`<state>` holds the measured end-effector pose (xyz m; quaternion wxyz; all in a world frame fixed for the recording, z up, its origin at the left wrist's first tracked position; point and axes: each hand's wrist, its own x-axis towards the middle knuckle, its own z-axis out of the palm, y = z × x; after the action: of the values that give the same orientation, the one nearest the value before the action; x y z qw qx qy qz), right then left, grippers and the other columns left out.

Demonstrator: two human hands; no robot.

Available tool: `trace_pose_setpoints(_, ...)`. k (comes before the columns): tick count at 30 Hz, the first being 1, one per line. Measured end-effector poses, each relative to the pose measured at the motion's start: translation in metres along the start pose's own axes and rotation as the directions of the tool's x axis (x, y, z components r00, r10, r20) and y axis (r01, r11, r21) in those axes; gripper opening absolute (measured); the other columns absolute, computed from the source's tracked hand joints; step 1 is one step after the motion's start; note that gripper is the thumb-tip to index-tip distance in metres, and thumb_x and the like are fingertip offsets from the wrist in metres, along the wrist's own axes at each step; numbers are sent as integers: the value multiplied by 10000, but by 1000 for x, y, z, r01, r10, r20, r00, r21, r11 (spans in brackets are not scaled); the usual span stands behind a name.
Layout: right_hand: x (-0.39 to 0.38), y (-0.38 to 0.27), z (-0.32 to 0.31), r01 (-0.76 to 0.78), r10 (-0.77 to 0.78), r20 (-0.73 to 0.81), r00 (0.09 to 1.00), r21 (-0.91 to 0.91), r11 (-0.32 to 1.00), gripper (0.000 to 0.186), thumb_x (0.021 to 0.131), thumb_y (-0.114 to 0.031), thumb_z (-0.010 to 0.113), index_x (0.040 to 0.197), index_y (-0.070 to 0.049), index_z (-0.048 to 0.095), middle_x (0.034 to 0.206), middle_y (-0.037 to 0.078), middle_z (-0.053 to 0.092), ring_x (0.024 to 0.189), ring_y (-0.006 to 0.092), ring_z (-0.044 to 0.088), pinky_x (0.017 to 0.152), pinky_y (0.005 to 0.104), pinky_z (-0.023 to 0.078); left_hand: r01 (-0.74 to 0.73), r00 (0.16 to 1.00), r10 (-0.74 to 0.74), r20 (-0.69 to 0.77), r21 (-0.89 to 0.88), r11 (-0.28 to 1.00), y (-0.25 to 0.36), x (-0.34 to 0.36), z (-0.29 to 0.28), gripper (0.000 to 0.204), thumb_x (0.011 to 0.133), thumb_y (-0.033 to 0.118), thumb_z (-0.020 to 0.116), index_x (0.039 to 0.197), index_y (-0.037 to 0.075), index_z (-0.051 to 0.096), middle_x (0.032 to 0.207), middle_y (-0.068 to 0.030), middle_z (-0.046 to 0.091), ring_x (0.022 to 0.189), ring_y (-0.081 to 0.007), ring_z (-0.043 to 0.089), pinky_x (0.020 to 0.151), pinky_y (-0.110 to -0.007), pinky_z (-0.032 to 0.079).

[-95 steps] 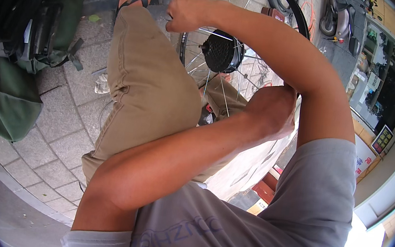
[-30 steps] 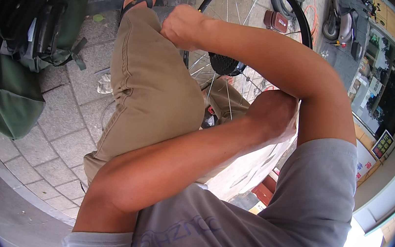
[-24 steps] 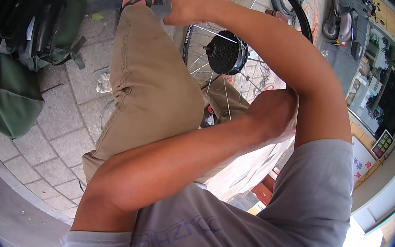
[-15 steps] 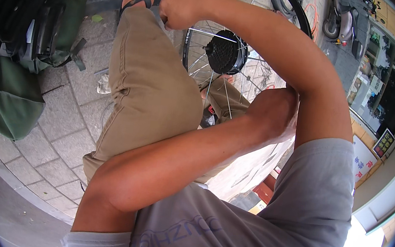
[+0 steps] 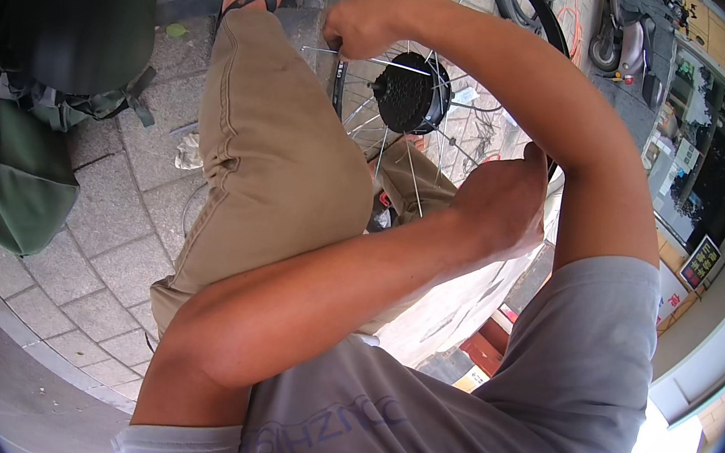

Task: The person is repairing a bicycle wheel by inserting and adjusting spokes. They use a hammer to tap the spokes into place and a spoke wrench to tighten them. The person works methodically, ensuring each spoke is properly aligned and secured.

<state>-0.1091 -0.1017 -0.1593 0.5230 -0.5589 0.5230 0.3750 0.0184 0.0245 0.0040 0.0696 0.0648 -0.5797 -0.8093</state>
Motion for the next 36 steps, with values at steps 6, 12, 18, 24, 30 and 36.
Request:
trace_pose_setpoints(6,-21,-9,5,50,-98,-186,978,-248,967,287,823,-138,616,1063,-24,723,1029,209,733,1000,395,702,857,490,547,8,1000,-8,-13,-1,1000,4,-2,-9,465,901,170,625,1165,-144,407,773,-314,653,744,-480,689,709,-525,560)
trace_pose_setpoints(12,-23,-24,13,16,-79,-164,983,-358,933,302,845,-177,644,1099,-22,696,1016,214,723,1002,407,687,857,503,535,-36,999,35,-13,-10,999,-2,-1,-2,411,898,173,629,1129,-115,448,828,-330,654,781,-490,687,727,-533,558)
trace_pose_setpoints(18,-10,-15,-5,-79,85,93,992,-71,994,274,853,-100,574,1061,17,708,1023,191,737,1025,356,710,886,460,558,21,1000,-21,-8,-23,1000,4,-1,-8,407,920,201,613,1115,-118,453,812,-321,650,795,-495,683,736,-531,554)
trace_pose_setpoints(24,-18,-17,4,-1,-25,-67,997,-367,930,265,856,-126,596,1066,-35,729,1049,161,747,1050,340,714,892,467,562,28,1000,-28,7,-18,999,3,0,-8,403,922,204,607,1115,-117,459,805,-309,652,784,-477,684,737,-518,556)
trace_pose_setpoints(30,-23,-22,7,-46,-3,-93,996,-519,854,291,879,-262,634,1020,-33,745,989,182,740,1016,372,709,876,467,559,-71,997,70,8,98,993,-8,2,4,422,908,209,627,1122,-117,465,809,-299,662,785,-454,695,725,-495,562)
trace_pose_setpoints(36,-18,-13,0,-94,103,58,993,-153,984,269,876,-198,613,1025,-13,739,990,197,738,1017,394,705,859,461,559,36,999,-36,26,22,999,5,1,-6,510,848,124,647,1194,-159,402,807,-295,683,767,-433,717,682,-482,579)
